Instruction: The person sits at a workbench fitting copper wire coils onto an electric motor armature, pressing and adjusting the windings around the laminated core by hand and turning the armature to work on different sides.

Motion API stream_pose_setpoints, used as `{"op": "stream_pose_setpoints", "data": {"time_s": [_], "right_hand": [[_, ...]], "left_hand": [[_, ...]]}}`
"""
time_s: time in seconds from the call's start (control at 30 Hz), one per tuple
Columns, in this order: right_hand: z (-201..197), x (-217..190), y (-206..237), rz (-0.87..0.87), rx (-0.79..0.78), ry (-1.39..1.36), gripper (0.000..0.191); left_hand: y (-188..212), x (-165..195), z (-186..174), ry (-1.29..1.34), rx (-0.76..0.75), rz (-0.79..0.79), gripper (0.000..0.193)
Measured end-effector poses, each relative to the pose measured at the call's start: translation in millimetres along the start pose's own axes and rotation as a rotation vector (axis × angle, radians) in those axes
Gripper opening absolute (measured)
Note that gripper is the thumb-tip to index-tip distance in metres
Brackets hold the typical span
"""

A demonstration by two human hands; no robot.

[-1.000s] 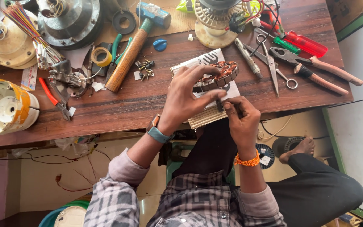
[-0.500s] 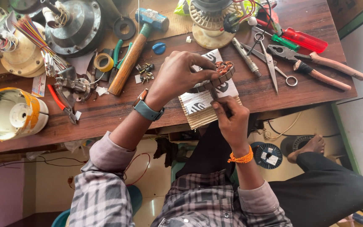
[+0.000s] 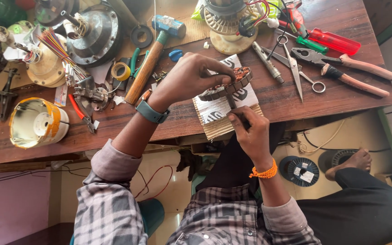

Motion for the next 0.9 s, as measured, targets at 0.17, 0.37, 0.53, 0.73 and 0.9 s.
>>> {"op": "stream_pose_setpoints", "data": {"time_s": [0.17, 0.37, 0.53, 0.73, 0.9], "right_hand": [[-2.9, -0.1, -2.0, 0.000, -0.024, -0.022, 0.013], [-3.7, -0.3, -1.6, -0.032, -0.033, -0.022, 0.012], [-4.3, 1.1, -0.5, -0.047, -0.035, 0.000, 0.012], [-2.4, 2.3, 1.3, -0.076, -0.024, 0.018, 0.011], [-0.7, 4.4, 3.5, -0.087, -0.008, 0.031, 0.010]], "left_hand": [[-3.4, -9.6, -1.7, 0.099, -0.079, -0.095, 0.031], [-5.5, -14.3, -0.1, 0.075, -0.068, -0.001, 0.028], [-3.6, -15.1, 0.3, 0.168, -0.088, -0.033, 0.027], [2.3, -1.5, -1.3, 0.076, -0.045, -0.018, 0.026], [-0.1, 4.4, -3.7, -0.058, -0.004, 0.002, 0.023]]}}
Point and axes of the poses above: each hand's wrist, its own y-axis away from the middle knuckle, its own z-axis out of the palm, x = y × z, the point moved 4 cm from there along -y, towards the middle knuckle, and after that the axes turned 13 degrees about -x, right-handed, at the moved point
